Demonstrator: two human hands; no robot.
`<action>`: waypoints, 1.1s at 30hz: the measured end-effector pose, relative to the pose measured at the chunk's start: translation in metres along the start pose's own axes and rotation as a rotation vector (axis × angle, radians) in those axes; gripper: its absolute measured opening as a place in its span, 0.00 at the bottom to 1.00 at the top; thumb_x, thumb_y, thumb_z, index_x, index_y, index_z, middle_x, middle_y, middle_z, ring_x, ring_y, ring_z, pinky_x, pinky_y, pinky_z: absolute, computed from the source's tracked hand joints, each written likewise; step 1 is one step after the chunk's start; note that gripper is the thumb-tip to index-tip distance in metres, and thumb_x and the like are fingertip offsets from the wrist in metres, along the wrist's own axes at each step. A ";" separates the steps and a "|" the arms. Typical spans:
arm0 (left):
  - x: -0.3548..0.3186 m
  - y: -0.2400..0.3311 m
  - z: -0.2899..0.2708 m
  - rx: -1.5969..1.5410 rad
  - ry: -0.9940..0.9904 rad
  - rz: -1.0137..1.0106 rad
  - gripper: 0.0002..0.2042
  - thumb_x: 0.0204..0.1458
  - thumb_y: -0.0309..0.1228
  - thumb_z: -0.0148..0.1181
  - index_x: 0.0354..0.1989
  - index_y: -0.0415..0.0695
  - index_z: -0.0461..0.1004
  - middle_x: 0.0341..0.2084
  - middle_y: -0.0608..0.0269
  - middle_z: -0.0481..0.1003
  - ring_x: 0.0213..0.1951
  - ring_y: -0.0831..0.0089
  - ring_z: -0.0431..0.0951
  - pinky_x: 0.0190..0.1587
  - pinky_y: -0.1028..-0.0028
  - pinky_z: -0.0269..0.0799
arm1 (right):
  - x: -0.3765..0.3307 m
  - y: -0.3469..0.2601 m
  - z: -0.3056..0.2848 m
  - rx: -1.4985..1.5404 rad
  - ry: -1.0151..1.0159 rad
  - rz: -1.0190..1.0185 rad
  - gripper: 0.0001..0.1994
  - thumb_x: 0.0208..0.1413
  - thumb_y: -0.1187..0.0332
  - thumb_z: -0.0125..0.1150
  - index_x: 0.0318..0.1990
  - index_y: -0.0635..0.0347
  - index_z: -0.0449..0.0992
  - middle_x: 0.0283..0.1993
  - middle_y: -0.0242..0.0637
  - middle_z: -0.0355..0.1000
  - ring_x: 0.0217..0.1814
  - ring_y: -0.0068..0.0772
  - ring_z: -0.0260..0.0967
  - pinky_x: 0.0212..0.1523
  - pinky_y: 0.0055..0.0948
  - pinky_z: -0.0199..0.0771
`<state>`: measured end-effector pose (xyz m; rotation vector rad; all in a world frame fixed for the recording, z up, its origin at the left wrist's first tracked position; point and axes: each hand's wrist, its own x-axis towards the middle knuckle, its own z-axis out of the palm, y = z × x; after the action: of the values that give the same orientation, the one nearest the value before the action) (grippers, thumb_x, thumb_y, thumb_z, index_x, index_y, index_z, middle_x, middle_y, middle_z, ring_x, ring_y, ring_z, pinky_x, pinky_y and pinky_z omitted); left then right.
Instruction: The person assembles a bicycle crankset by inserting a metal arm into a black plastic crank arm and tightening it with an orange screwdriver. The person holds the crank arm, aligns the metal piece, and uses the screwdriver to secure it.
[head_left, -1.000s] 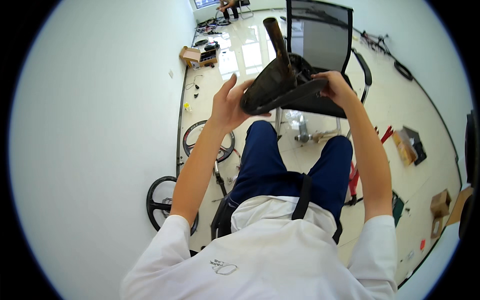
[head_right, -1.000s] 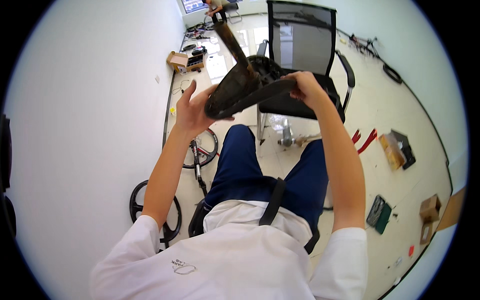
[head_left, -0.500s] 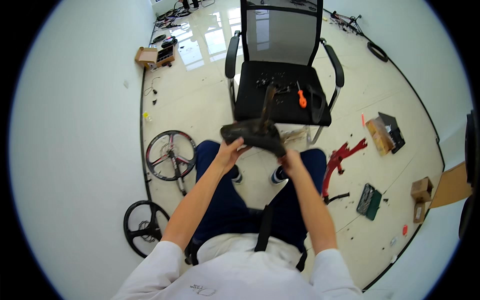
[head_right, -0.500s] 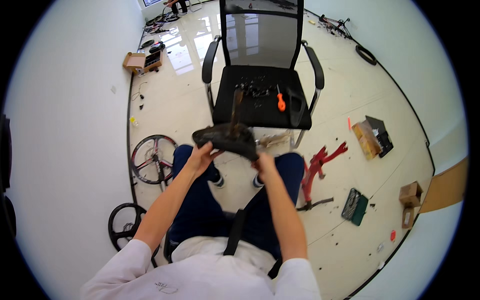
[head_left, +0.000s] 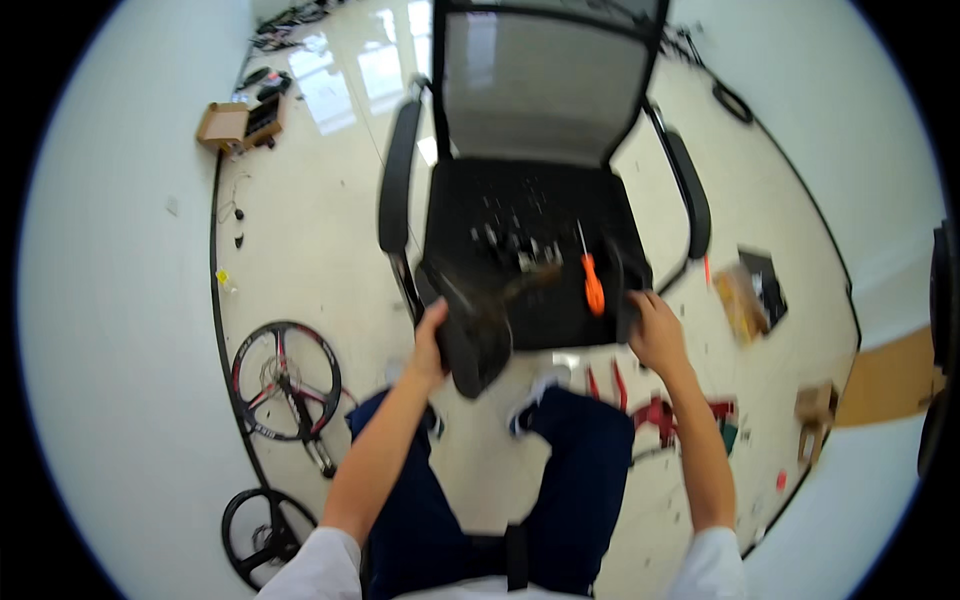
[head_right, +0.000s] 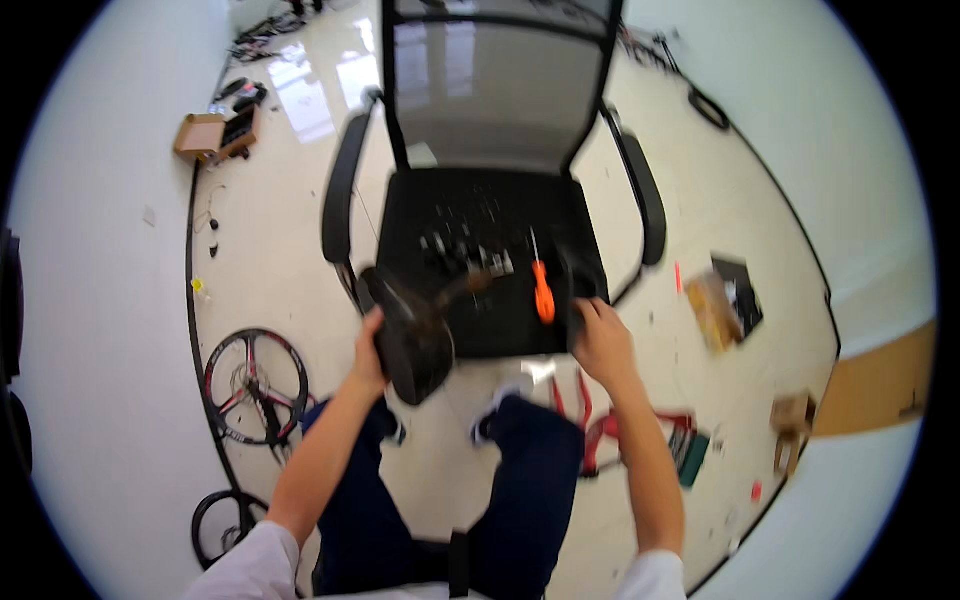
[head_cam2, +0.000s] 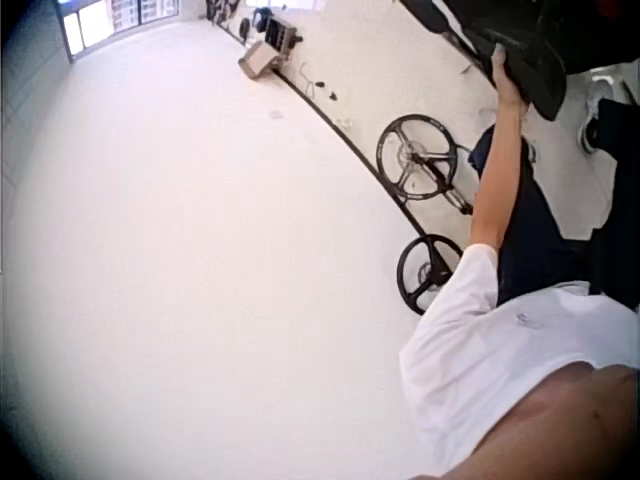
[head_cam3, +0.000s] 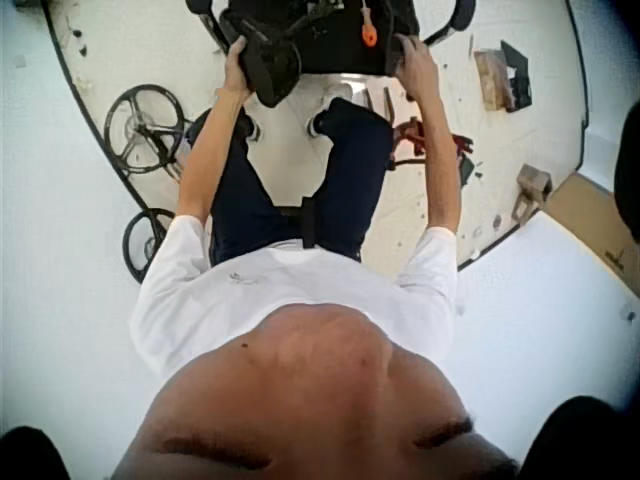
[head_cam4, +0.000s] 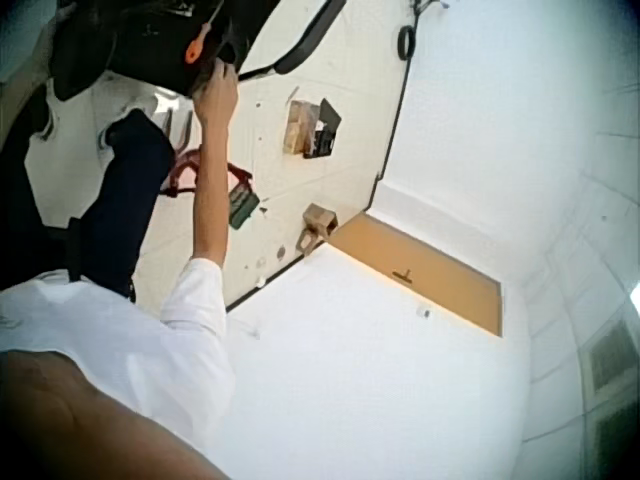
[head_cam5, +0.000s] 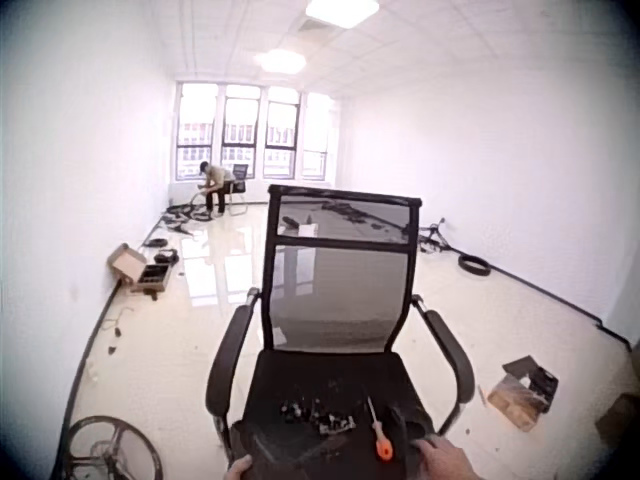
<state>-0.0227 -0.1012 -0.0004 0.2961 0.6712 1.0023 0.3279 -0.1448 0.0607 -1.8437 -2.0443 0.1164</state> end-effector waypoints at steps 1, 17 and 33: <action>0.008 -0.004 -0.001 -0.009 -0.040 0.106 0.24 0.57 0.47 0.53 0.53 0.40 0.71 0.47 0.54 0.76 0.48 0.61 0.78 0.58 0.62 0.72 | 0.013 0.017 -0.009 -0.219 -0.072 -0.114 0.30 0.43 0.82 0.56 0.59 0.57 0.69 0.61 0.50 0.65 0.59 0.52 0.66 0.56 0.43 0.69; 0.015 0.017 0.008 -0.162 -0.025 -0.076 0.26 0.57 0.52 0.54 0.50 0.39 0.73 0.41 0.53 0.78 0.40 0.66 0.80 0.46 0.70 0.76 | 0.087 0.031 -0.008 -0.774 -0.462 -0.751 0.35 0.40 0.68 0.70 0.61 0.49 0.67 0.72 0.42 0.54 0.73 0.41 0.54 0.68 0.54 0.54; 0.009 -0.011 -0.009 0.119 -0.064 0.271 0.17 0.52 0.38 0.61 0.46 0.40 0.73 0.33 0.64 0.75 0.34 0.76 0.76 0.37 0.78 0.71 | 0.062 -0.071 -0.051 1.069 -0.323 0.463 0.28 0.64 0.40 0.44 0.45 0.60 0.74 0.39 0.41 0.75 0.43 0.34 0.75 0.49 0.33 0.74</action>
<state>-0.0182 -0.0997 -0.0166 0.5313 0.6446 1.2076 0.2747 -0.1037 0.1442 -1.5305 -1.1924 1.3901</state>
